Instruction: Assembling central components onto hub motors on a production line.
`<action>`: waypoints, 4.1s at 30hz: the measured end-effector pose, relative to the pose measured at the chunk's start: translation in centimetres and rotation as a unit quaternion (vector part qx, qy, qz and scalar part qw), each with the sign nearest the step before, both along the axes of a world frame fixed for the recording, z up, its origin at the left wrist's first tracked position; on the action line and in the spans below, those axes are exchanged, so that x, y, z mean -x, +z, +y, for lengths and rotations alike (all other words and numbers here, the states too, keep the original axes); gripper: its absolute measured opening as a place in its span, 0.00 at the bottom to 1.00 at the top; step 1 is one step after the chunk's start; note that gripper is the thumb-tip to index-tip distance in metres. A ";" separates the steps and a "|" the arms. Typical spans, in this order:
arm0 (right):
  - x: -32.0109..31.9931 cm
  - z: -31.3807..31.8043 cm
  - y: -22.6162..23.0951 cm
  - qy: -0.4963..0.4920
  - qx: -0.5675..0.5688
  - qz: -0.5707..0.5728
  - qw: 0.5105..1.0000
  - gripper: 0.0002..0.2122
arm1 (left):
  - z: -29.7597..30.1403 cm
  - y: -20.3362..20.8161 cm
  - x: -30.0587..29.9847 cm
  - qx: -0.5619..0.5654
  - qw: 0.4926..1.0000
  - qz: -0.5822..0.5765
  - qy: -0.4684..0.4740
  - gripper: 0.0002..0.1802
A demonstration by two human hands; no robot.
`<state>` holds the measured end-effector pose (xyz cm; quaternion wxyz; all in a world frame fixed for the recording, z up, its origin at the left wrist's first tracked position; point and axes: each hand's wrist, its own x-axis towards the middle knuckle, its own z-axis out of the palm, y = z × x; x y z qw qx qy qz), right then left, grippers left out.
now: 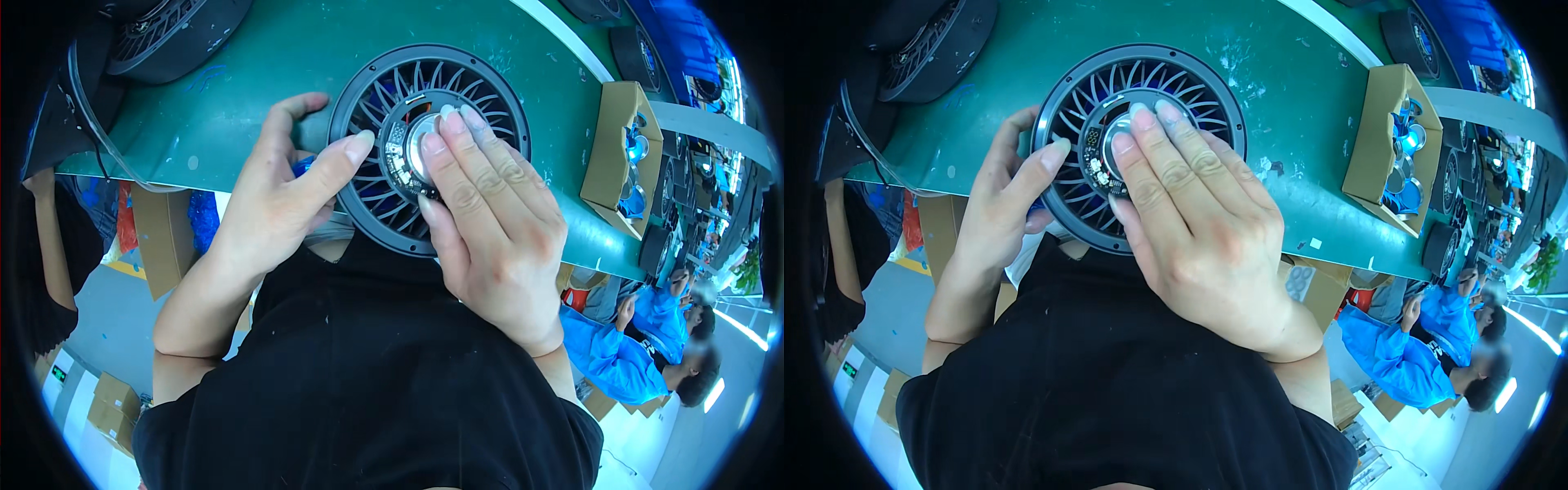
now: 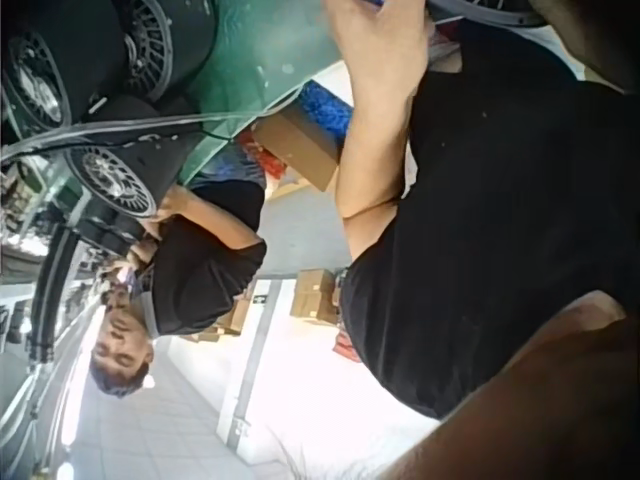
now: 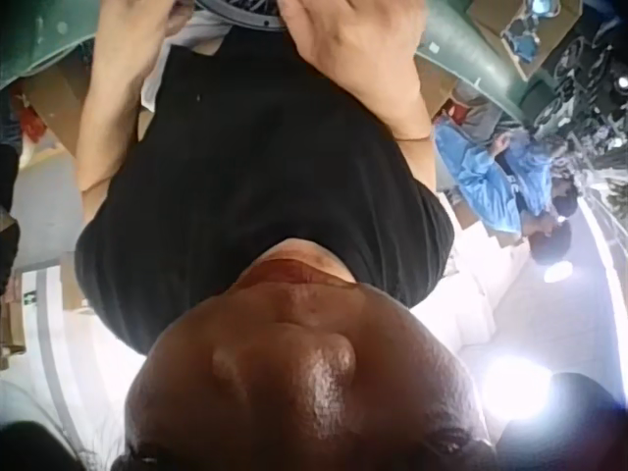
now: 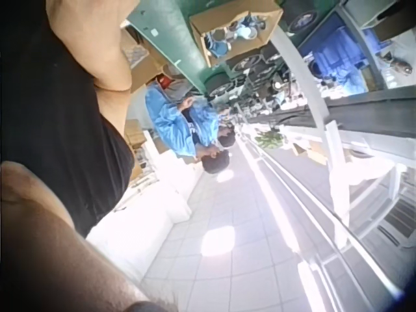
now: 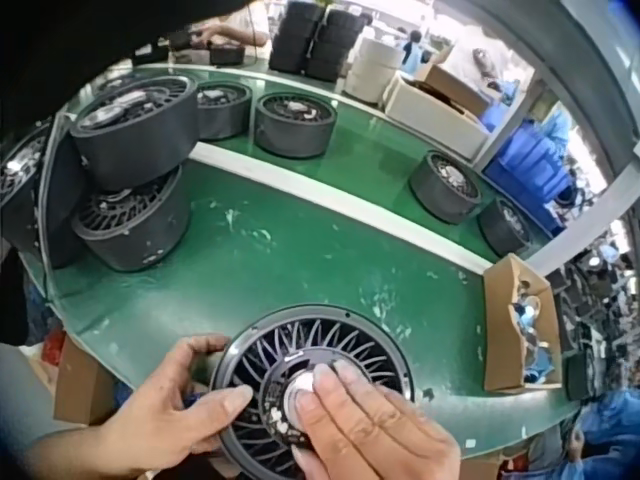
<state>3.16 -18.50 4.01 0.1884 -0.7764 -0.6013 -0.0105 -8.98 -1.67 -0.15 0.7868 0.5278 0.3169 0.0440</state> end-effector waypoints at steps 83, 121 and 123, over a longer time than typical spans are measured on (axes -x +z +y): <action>-6.1 0.9 -0.4 -0.033 -0.249 0.044 0.967 0.13 | 1.8 0.8 -4.0 -0.190 0.981 -0.040 0.009 0.24; -5.5 1.5 0.5 0.089 -0.030 -0.057 0.994 0.14 | 3.6 0.1 -5.8 -0.216 0.973 -0.072 -0.047 0.20; -5.3 1.5 0.5 0.080 -0.026 -0.059 0.995 0.14 | 3.6 0.1 -5.8 -0.218 0.972 -0.072 -0.045 0.20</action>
